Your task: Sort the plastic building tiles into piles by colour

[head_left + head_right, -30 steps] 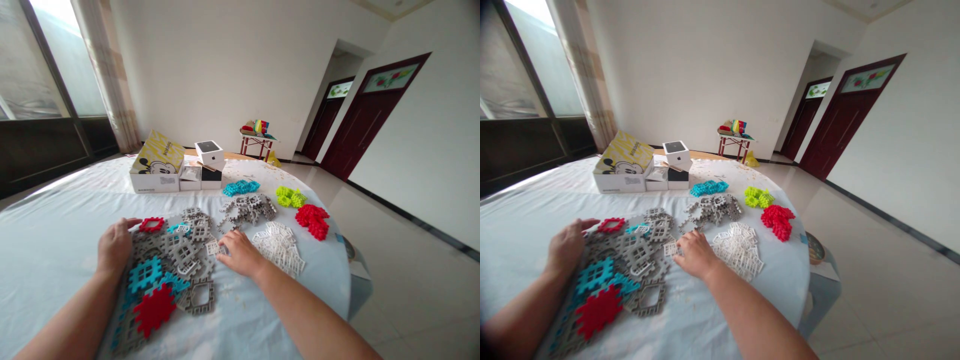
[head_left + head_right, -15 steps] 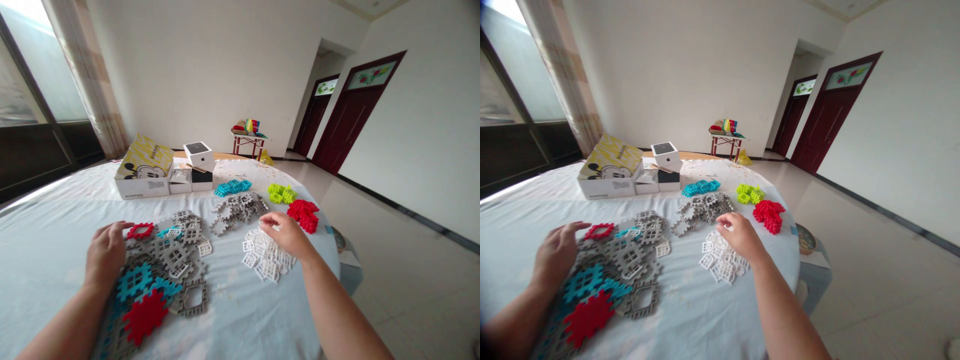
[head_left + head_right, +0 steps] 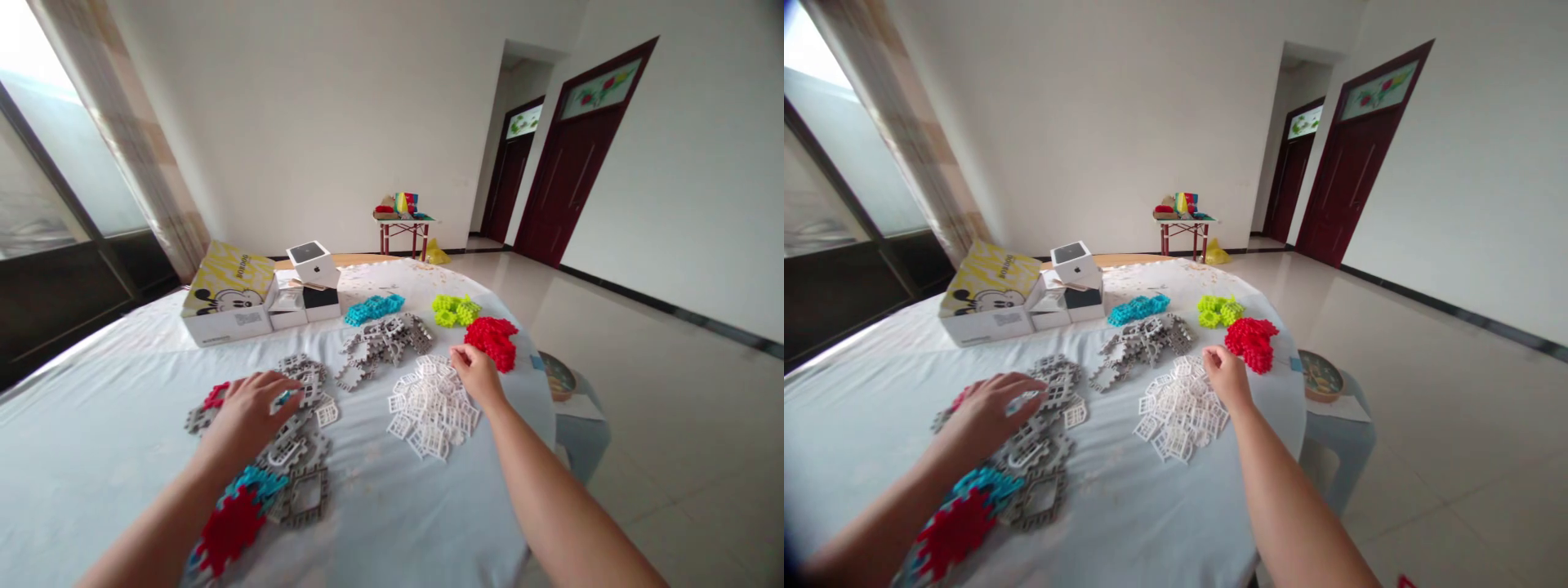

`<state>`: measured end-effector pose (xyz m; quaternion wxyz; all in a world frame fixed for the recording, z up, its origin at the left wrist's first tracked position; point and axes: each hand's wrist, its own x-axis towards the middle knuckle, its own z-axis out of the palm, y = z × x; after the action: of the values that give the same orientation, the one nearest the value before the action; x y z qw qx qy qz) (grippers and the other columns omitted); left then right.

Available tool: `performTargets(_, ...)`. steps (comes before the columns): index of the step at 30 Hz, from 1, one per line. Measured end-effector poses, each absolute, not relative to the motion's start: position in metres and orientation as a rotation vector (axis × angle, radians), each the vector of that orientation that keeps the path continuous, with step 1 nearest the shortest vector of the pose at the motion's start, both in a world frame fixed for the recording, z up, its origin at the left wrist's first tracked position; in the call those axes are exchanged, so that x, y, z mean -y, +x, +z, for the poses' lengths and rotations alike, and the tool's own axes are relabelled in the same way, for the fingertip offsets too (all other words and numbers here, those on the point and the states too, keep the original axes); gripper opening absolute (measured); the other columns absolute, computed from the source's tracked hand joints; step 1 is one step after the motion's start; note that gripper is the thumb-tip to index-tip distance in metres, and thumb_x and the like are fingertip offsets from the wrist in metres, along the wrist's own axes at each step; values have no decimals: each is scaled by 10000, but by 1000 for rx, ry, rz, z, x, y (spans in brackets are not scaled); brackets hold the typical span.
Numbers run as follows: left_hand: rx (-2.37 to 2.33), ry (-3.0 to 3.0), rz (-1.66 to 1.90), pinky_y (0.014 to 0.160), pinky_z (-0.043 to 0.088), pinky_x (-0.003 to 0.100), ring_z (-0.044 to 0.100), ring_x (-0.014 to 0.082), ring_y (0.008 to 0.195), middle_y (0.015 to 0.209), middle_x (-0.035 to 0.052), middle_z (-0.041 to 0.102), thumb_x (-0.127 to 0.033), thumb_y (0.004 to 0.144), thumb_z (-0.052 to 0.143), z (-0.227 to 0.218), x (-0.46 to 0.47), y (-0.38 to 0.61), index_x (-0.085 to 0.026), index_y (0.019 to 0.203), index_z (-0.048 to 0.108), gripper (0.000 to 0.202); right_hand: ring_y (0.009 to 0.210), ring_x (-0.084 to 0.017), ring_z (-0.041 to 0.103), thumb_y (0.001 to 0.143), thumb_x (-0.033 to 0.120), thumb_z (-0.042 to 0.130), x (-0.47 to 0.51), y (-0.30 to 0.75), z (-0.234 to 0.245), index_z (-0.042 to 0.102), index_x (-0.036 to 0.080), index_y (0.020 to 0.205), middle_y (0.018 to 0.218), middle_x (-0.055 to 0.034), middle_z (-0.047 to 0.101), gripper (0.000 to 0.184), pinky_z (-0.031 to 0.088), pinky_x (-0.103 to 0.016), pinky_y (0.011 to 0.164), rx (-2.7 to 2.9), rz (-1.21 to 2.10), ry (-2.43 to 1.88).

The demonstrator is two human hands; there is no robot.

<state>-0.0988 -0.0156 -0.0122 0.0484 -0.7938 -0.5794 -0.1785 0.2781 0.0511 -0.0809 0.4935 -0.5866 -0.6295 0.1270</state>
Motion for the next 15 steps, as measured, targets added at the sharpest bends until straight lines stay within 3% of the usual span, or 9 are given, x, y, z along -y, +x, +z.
performTargets(9,1655,-2537,-64,820,303,392,513,243,925,899,63,599,-438,761,506,-29,12,-55,-250,897,658,277,668,-184,619,793,380,476,-57,282,-89,636,174,826,715,-61,675,263,459,-261,626,1540,338,-1406)
performTargets(15,1666,-2523,23,814,295,384,528,226,881,857,67,603,-296,807,406,-27,10,-52,-226,851,663,270,670,-184,614,797,387,471,-57,281,-88,640,164,830,711,-65,672,282,451,-255,610,1534,374,-1401)
